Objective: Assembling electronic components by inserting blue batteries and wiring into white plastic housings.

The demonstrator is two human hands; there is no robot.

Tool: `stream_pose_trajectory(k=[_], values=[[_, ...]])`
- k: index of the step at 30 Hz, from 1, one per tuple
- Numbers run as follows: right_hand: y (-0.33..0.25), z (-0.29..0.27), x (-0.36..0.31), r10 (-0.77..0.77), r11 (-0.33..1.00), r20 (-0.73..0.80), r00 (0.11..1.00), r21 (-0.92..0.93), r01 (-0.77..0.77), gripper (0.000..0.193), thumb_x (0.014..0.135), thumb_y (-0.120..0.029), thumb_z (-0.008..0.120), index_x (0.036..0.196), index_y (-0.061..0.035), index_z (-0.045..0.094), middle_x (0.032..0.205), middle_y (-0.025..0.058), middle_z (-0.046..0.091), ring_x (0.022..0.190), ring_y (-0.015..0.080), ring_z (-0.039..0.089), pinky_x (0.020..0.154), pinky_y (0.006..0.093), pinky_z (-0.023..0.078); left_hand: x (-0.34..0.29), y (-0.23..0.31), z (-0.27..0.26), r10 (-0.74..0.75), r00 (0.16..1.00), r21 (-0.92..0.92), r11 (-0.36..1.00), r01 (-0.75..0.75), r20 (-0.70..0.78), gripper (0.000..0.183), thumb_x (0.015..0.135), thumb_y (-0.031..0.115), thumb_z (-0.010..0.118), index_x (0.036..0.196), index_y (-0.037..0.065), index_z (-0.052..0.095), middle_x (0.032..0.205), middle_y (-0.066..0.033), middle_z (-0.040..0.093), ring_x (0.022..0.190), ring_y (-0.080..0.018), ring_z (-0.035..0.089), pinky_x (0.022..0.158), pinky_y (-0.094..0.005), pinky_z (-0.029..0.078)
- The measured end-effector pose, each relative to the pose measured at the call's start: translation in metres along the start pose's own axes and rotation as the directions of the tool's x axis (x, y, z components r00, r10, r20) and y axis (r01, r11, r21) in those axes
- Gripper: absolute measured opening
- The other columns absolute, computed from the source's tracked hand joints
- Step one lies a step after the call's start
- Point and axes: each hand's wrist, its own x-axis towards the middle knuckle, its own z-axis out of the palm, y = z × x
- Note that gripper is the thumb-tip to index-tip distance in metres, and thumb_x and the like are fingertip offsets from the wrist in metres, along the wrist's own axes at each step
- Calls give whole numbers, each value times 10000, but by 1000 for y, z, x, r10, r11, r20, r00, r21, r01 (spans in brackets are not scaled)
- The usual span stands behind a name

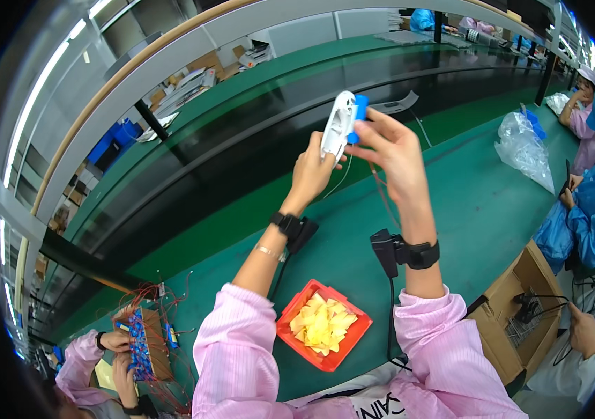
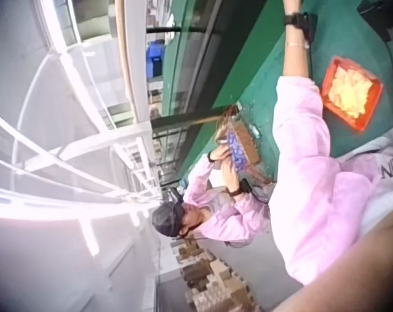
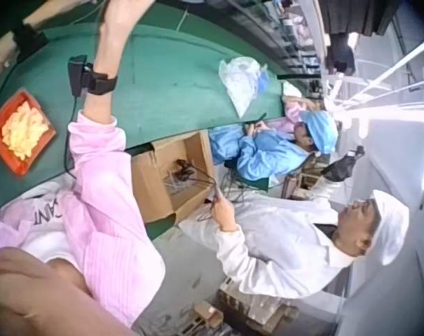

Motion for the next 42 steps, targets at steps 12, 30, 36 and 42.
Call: stream_pose_trajectory(k=[12,30,36,42], values=[[23,104,-63,20,963,181,983,-268,30,301,825,-81,704,1082,54,625,937,120,678,797,124,646,615,263,563,-123,68,-69,-76,960,-383,923,-34,-270,559,869,15,465,1377,38,231,990,-129,592,785,-170,620,664,-295,514],[28,119,-86,-358,519,370,857,-685,512,275,817,-22,642,1087,20,676,949,119,563,898,239,478,785,361,433,-134,85,-60,10,925,-250,962,-114,-381,604,882,66,563,1389,29,235,1126,-218,590,1009,-305,638,824,-371,510],[24,110,-64,-349,896,146,926,-236,375,397,894,-128,641,1223,18,473,1105,112,563,1005,179,556,816,302,470,-139,92,-83,-5,981,-579,808,-110,-193,503,890,184,443,1344,-6,339,878,-118,630,672,-151,621,591,-267,508],[19,103,-59,66,982,412,909,135,-133,335,932,-139,594,1201,8,459,1062,171,653,930,198,658,785,315,555,-138,112,-74,-120,958,-527,849,-38,-262,451,976,319,477,1276,-17,452,794,-95,632,585,-96,591,451,-218,447]])
